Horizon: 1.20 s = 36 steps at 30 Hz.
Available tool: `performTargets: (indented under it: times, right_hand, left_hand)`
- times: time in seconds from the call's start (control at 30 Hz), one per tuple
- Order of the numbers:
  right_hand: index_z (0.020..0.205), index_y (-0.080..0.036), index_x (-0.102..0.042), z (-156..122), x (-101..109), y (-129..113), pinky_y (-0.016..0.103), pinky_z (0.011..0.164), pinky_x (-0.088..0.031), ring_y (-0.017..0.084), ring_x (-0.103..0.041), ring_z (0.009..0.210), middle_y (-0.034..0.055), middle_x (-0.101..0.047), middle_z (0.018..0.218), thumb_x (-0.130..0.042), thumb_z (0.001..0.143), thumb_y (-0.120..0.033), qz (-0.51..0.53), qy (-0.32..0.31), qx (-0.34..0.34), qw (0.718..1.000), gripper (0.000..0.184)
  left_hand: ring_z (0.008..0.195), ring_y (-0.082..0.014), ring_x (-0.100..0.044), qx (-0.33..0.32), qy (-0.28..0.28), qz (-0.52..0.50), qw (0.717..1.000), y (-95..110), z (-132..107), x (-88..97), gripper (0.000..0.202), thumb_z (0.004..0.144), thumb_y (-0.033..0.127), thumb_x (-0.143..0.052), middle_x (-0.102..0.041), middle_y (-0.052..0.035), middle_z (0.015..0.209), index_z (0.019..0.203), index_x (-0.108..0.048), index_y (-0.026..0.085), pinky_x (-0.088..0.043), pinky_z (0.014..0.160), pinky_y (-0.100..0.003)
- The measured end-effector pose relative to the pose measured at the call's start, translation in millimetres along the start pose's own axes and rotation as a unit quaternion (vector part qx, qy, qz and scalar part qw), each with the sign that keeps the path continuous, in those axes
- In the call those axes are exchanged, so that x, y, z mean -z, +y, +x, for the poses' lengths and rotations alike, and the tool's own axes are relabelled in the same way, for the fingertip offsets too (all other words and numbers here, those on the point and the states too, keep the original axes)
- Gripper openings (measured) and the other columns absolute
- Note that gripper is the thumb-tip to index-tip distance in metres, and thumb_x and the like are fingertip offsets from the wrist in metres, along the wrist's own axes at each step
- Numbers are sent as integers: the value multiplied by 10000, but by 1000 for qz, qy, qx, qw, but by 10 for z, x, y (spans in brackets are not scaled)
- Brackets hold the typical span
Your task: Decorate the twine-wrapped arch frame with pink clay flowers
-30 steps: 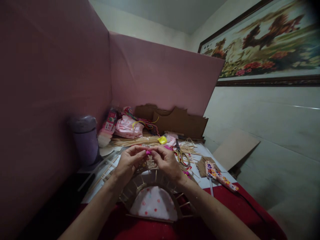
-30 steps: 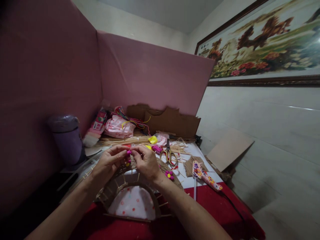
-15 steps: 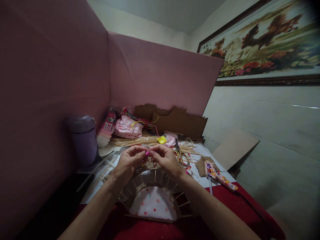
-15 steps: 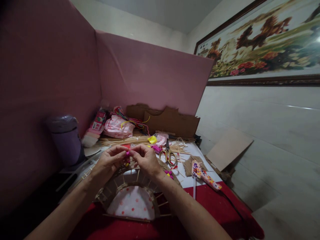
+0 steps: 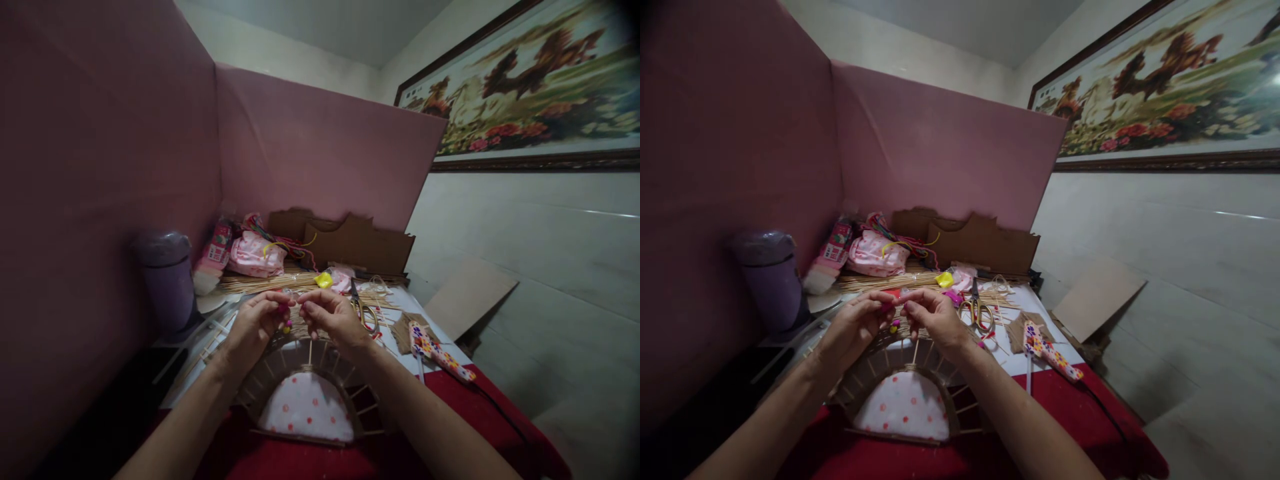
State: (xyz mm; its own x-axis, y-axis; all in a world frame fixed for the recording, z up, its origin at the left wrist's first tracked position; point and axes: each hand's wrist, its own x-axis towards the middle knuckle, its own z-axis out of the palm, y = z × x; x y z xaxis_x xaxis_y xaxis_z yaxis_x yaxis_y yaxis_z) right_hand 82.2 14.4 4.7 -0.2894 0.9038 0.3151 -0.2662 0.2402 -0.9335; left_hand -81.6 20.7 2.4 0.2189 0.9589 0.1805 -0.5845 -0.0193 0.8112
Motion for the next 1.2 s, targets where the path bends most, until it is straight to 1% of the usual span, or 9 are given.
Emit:
performTargets:
  times: [0.1, 0.2, 0.37, 0.47, 0.6, 0.7, 0.83, 1.0, 1.2]
  right_hand:
    - [785, -138, -662, -2, -16, 13, 170, 363, -423, 49, -487, 418, -17, -601, 625, -705, 732, -410, -19, 16, -6, 1000, 280]
    - [769, -154, -630, 8, -22, 27, 168, 350, -412, 55, -493, 401, -25, -620, 601, -751, 685, -388, 11, 39, -6, 999, 277]
    - [812, -164, -646, 31, -24, 36, 173, 414, -463, 75, -547, 508, -5, -653, 671, -780, 648, -353, 22, 51, 14, 998, 284]
    - [823, -158, -648, 31, -29, 28, 186, 404, -457, 75, -536, 486, -9, -635, 662, -749, 673, -412, 12, 56, 2, 998, 311]
    - [744, -166, -627, 23, -54, 25, 174, 343, -330, 44, -420, 363, -59, -546, 528, -757, 658, -414, -13, 70, -3, 997, 293]
    - [723, -174, -673, 24, -96, 37, 178, 379, -276, 36, -364, 389, -74, -482, 495, -786, 623, -368, -23, 74, 22, 997, 246]
    - [703, -184, -714, 25, -130, 57, 208, 475, -337, 85, -460, 552, -19, -568, 616, -801, 597, -346, -48, 92, 76, 992, 212]
    - [944, -185, -675, 16, -92, 70, 205, 417, -263, 53, -332, 438, -51, -504, 581, -706, 716, -401, -51, 101, 40, 993, 316]
    - [925, -178, -622, 4, -132, 45, 234, 557, -378, 101, -471, 610, -23, -541, 695, -702, 721, -348, -133, 99, 96, 981, 277]
  left_hand:
    - [650, -123, -580, 12, -9, 12, 1000, -4, 0, -22, 130, 623, 174, -698, -666, -59, 740, 732, -698, 104, -469, 596, -224]
    - [623, -106, -556, 23, -21, 32, 999, -22, 10, -30, 179, 626, 227, -735, -662, -63, 757, 752, -705, 104, -441, 554, -206]
    - [453, -28, -399, 21, -17, 97, 995, -85, 33, 6, 222, 651, 310, -758, -558, 1, 556, 677, -686, 101, -268, 410, -148]
    - [417, -18, -346, 17, -24, 112, 993, -108, 36, 29, 259, 658, 340, -754, -503, 25, 501, 748, -704, 102, -193, 387, -149]
    - [428, -25, -368, 23, -35, 101, 994, -124, 39, 43, 296, 635, 321, -773, -504, 25, 526, 845, -721, 119, -222, 397, -152]
    - [395, -19, -323, 45, -56, 89, 993, -141, 48, 55, 302, 641, 337, -771, -465, 40, 496, 845, -719, 121, -189, 370, -153]
    - [388, -13, -324, 70, -71, 59, 993, -130, 39, 54, 252, 639, 334, -776, -452, 45, 491, 728, -684, 117, -201, 366, -144]
    - [422, -6, -346, 77, -44, 29, 996, -66, 8, 19, 237, 638, 288, -785, -477, 41, 532, 693, -644, 106, -248, 394, -130]
    - [393, -17, -344, 59, -36, 64, 996, -100, 21, 17, 275, 600, 319, -802, -462, 49, 488, 693, -648, 112, -207, 366, -141]
